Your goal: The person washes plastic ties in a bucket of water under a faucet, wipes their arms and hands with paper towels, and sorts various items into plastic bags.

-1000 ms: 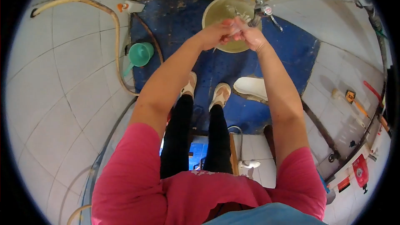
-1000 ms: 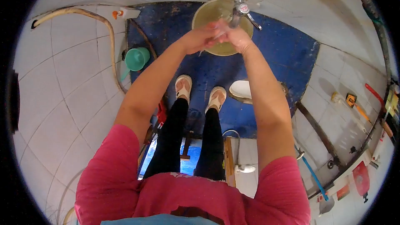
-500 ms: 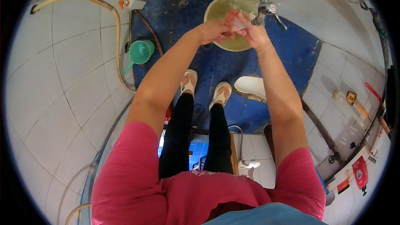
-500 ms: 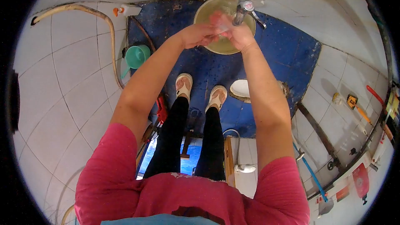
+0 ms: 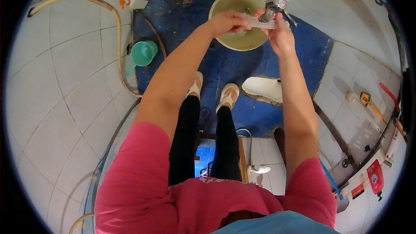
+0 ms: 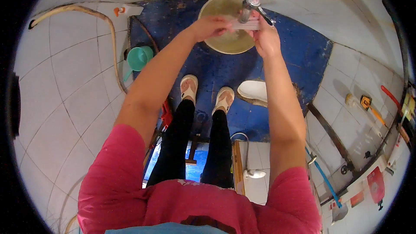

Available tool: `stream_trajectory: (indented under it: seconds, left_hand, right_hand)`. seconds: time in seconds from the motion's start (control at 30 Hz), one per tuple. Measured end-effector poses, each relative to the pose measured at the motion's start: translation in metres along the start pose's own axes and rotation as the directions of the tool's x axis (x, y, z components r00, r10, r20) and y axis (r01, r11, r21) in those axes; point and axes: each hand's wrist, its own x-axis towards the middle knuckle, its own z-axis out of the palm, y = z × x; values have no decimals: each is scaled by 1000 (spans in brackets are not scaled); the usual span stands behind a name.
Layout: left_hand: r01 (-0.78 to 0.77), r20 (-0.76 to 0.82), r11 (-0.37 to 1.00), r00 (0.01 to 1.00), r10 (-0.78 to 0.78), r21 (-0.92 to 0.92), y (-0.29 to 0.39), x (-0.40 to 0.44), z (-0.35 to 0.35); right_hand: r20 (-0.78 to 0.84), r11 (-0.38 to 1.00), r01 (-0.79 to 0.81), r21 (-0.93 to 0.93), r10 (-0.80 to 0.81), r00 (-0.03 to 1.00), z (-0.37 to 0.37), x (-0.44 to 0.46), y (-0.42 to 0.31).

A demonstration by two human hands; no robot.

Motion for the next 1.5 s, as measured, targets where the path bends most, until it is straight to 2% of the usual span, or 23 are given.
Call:
stream_trajectory:
  seconds: [0.07, 0.33, 0.4, 0.53, 0.6, 0.63, 0.67, 0.7, 0.73, 0.77, 0.8, 0.83, 0.87, 0.9, 0.93, 0.97, 1.13, 1.23, 1.27, 1.3, 1.37, 1.43, 1.5]
  left_hand:
    - [-7, -32, 995, 999, 4, -99, -2, 4, 12]
    - [-95, -144, 912, 989, 40, -399, -38, 37, 16]
    - [-234, -253, 750, 963, 91, -619, -50, 40, 25]
    - [-143, -198, 596, 980, -27, -790, -25, 10, 57]
    - [-210, -161, 487, 977, 142, -848, -31, 7, 55]
    - [-212, -163, 487, 977, 140, -848, -44, 10, 45]
    - [-191, -21, 364, 906, 423, -911, -57, 12, 32]
    - [-124, 84, 253, 730, 678, -960, -65, 13, 24]
    - [-125, 84, 253, 730, 678, -959, -49, 1, 33]
    - [-239, -128, 198, 883, 452, -950, -33, -13, 44]
    - [-362, -333, 178, 927, 175, -915, -21, -24, 52]
    - [-365, -335, 177, 926, 175, -914, -23, -21, 50]
    - [-438, -367, 415, 898, 242, -797, -27, -14, 47]
    - [-491, -377, 614, 871, 316, -618, -29, -7, 46]
    - [-491, -378, 611, 870, 315, -621, -27, -3, 46]
    - [-510, -394, 619, 859, 327, -598, -22, 1, 45]
    - [-492, -438, 578, 865, 244, -651, -25, 23, 37]
    - [-471, -451, 454, 878, 159, -757, -24, 25, 46]
    - [-436, -448, 529, 887, 114, -728, -25, 25, 49]
    - [-396, -448, 599, 891, 69, -696, -25, 26, 51]
    - [-383, -417, 633, 903, 103, -672, -24, 31, 59]
    - [-369, -384, 666, 914, 133, -648, -28, 39, 63]
    - [-272, -261, 844, 951, 163, -463, -26, 43, 65]
  right_hand:
    - [-118, 994, 72, 81, -62, 991, -3, -6, 1]
    - [-159, 964, 185, 190, -156, 975, -8, -21, -2]
    - [-176, 952, 205, 228, -167, 970, -5, -19, 6]
    - [-208, 915, 192, 355, -123, 970, 3, 1, 33]
    - [-242, 879, 144, 455, -33, 970, 26, 6, 36]
    - [-214, 869, 120, 480, -17, 977, 30, 10, 37]
    - [-212, 869, 117, 482, -15, 977, 36, 14, 40]
    - [-249, 825, 112, 553, 36, 968, 39, 20, 44]
    - [-282, 776, 111, 621, 89, 955, 38, 28, 49]
    - [-221, 796, 103, 597, 40, 975, 30, 36, 62]
    - [-218, 796, 100, 598, 41, 975, 18, 45, 77]
    - [64, 733, 30, 679, -99, 993, 5, 53, 90]
    - [321, 678, -68, 732, -256, 912, -2, 56, 97]
    - [322, 680, -69, 730, -253, 912, 12, 50, 91]
    - [102, 802, 50, 596, -137, 985, 40, 38, 78]
    - [-145, 902, 118, 416, -62, 987, 57, 31, 69]
    - [-161, 971, 108, 213, -74, 984, 57, 28, 62]
    - [-214, 993, 121, 9, -116, 970, 51, 19, 59]
    - [-246, 986, 120, -120, -146, 958, 47, 14, 58]
    - [-248, 985, 122, -118, -149, 957, 45, 8, 53]
    - [-279, 964, 94, -250, -164, 946, 39, -5, 44]
    - [-368, 978, 123, -167, -177, 913, 24, -8, 47]
    - [-450, 986, 164, -37, -163, 878, 14, -14, 44]
